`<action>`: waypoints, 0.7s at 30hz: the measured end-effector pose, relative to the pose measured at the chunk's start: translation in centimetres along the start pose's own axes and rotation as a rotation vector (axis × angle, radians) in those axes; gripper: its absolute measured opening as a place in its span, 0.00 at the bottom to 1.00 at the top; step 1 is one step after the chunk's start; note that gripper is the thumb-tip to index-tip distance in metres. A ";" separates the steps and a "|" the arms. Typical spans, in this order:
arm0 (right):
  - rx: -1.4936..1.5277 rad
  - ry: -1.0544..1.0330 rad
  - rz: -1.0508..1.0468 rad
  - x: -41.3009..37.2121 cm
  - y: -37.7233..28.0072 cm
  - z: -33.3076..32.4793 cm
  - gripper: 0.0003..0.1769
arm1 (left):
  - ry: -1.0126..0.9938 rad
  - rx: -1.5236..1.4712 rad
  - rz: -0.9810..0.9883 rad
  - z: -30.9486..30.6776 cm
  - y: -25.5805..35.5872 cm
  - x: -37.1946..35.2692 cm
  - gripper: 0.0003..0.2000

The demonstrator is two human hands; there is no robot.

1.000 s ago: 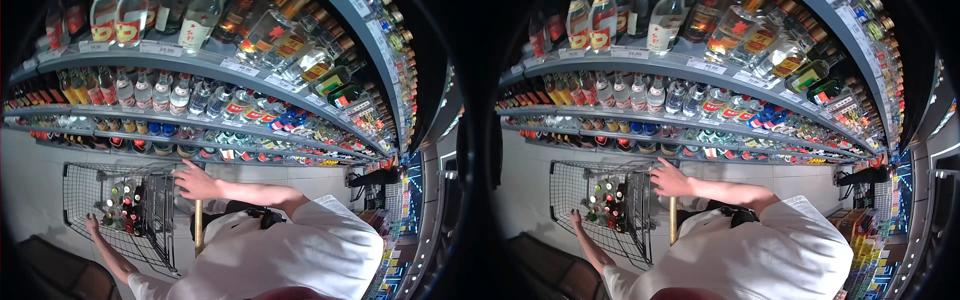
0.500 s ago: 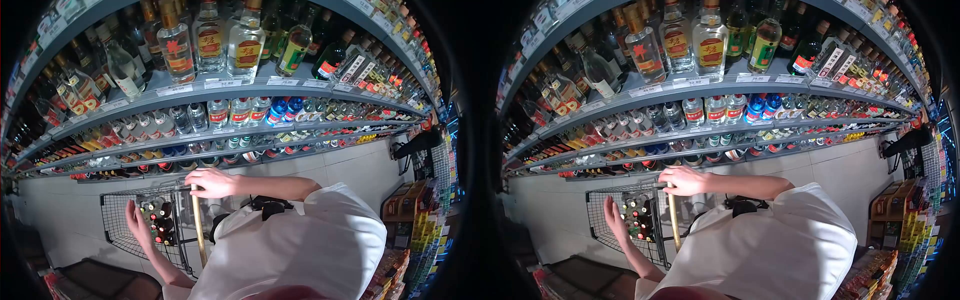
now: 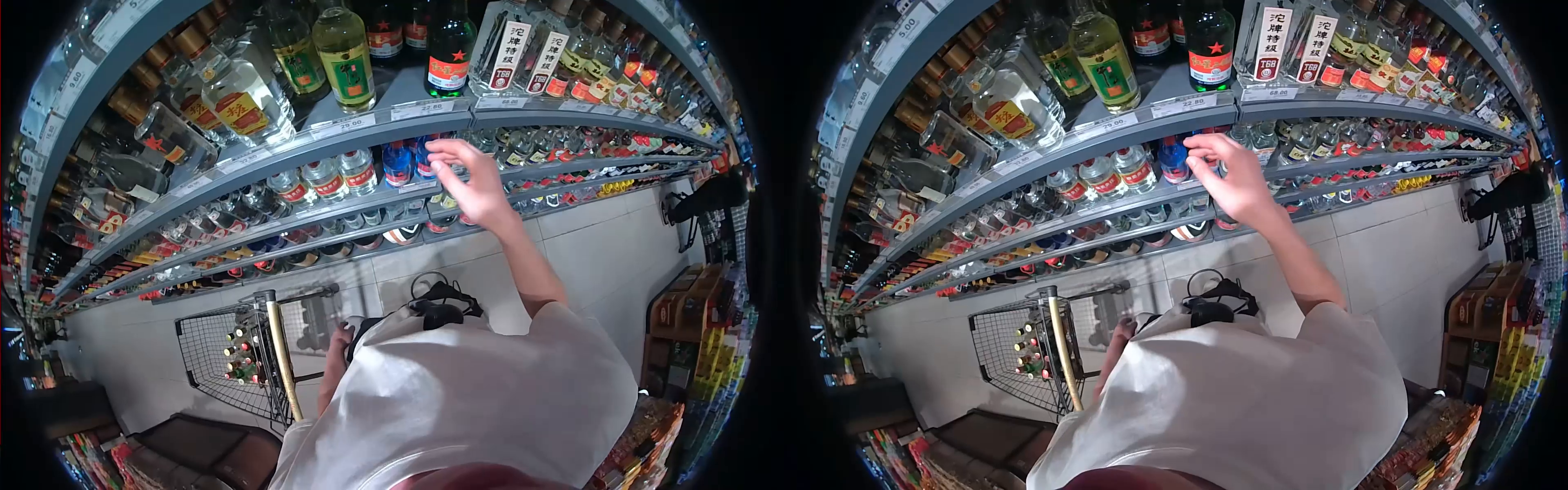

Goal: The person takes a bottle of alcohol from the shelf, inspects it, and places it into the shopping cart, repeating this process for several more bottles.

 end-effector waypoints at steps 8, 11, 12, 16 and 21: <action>-0.060 0.486 -0.239 3.2 -1.0 -16.8 0.18 | 0.048 -0.040 -0.096 2.6 0.6 -3.7 0.29; -0.133 0.553 -0.270 6.3 -1.9 -20.2 0.21 | 0.045 -0.062 -0.071 2.6 1.9 -3.7 0.28; -0.182 0.571 -0.318 7.3 -2.3 -20.8 0.23 | 0.043 -0.061 -0.057 2.6 2.3 -3.2 0.28; -0.106 0.487 -0.082 11.2 -3.3 -21.4 0.29 | 0.036 -0.072 -0.009 3.4 2.7 -1.2 0.29; -0.479 0.477 -0.151 14.3 -5.2 -21.4 0.32 | -0.004 -0.101 0.035 5.2 2.3 0.8 0.30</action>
Point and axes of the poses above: each hand's wrist, its own x-axis towards the middle knuckle, its own z-axis out of the palm, y = z × x, the point moved 10 cm from there along x, towards the middle knuckle, and after that the axes turned 15 degrees about -x, right-handed, at the moved point
